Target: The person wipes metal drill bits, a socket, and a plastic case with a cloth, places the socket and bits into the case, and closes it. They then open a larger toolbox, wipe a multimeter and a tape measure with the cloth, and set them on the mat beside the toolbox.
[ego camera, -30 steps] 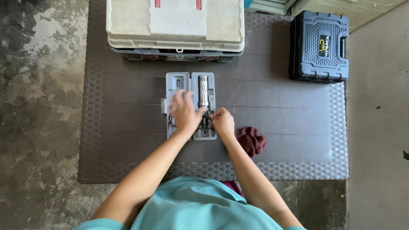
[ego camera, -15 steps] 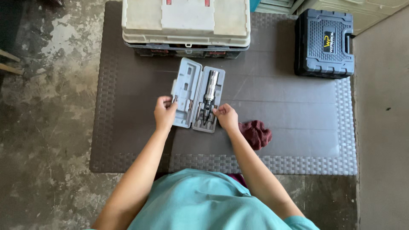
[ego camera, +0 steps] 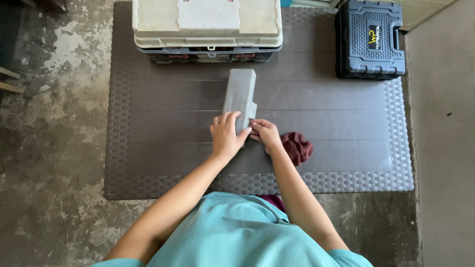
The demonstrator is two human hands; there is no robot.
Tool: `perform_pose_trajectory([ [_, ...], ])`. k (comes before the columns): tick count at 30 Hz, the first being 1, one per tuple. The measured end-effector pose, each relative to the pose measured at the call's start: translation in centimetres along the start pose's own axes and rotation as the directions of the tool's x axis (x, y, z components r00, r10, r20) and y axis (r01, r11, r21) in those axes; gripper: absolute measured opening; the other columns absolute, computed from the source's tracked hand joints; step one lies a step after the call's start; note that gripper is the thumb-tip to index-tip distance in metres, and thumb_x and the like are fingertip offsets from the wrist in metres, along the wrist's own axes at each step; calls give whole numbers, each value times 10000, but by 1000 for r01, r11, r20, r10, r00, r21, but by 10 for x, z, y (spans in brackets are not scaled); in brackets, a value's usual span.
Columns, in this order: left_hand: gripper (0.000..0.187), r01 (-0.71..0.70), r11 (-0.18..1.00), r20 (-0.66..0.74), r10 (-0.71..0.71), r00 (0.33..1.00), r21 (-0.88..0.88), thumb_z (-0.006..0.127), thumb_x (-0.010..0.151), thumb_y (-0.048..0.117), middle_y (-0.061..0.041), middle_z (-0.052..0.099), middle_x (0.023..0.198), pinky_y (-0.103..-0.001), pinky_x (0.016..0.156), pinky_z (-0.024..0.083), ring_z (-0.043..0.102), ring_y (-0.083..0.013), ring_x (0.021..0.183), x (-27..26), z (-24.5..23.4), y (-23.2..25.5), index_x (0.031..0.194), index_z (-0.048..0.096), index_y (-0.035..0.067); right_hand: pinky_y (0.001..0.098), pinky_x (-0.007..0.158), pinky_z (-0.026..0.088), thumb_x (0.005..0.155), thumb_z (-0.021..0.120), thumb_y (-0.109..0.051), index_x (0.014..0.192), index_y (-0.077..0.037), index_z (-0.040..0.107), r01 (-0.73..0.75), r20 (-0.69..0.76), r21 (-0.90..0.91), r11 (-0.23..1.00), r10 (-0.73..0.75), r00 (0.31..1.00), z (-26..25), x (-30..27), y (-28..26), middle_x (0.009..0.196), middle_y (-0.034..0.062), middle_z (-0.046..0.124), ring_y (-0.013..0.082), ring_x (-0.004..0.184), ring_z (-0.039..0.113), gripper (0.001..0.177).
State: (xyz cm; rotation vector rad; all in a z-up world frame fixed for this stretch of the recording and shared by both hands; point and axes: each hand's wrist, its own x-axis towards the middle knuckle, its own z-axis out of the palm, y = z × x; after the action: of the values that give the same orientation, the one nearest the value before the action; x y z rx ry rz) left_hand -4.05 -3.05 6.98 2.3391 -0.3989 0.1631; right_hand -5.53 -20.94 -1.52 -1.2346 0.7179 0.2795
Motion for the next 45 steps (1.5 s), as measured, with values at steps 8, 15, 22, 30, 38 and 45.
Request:
perform_pose_trajectory([
  [8,974,534,839,114,-544,832,108,950,587,409,-115,466,1422,-608,972,398,434,-397,1307,29,14,6,1394,474,141,331,800,585,925,697,-239,1190,7,703,300,-314,-440,847,-457,832,21,-17,-11,1034,126,758,207,903,733,362],
  [15,1138,626,755,440,-638,632,195,955,509,547,-187,513,1441,-453,1046,512,546,-409,1304,59,13,-20,1393,487,4,363,882,570,804,817,-497,1225,24,707,254,-181,-626,737,-455,872,43,-7,-26,1079,202,767,282,1005,756,679],
  [22,1145,442,894,480,-423,768,81,925,484,575,-240,535,1373,-444,1035,501,575,-406,1265,46,15,-50,1359,496,-26,343,812,586,738,853,-400,1209,0,719,116,-254,-429,896,-243,936,53,5,-16,1027,153,793,222,919,760,633],
  [30,1192,411,900,513,-422,747,143,922,505,661,-231,496,1418,-454,1044,505,543,-410,1307,41,14,-50,1345,468,-51,340,831,583,831,813,-490,1231,-71,737,236,-32,-662,711,-341,939,38,-16,-46,1067,129,792,232,963,773,585],
  [38,1213,380,915,351,-403,846,135,888,573,605,-187,416,1511,-593,1038,423,440,-387,1384,-1,-10,-26,1500,344,43,562,938,457,756,773,-237,1273,-211,706,67,54,-998,8,-505,862,-36,-141,-53,1399,121,571,381,1298,466,522],
  [45,1235,324,940,178,-339,924,106,925,561,566,-249,428,1454,-574,1019,404,451,-422,1322,-56,5,-23,1469,316,-9,384,1020,547,793,597,53,1157,-91,732,529,105,-723,445,-686,720,-17,-128,-68,1299,153,681,314,1181,681,414],
])
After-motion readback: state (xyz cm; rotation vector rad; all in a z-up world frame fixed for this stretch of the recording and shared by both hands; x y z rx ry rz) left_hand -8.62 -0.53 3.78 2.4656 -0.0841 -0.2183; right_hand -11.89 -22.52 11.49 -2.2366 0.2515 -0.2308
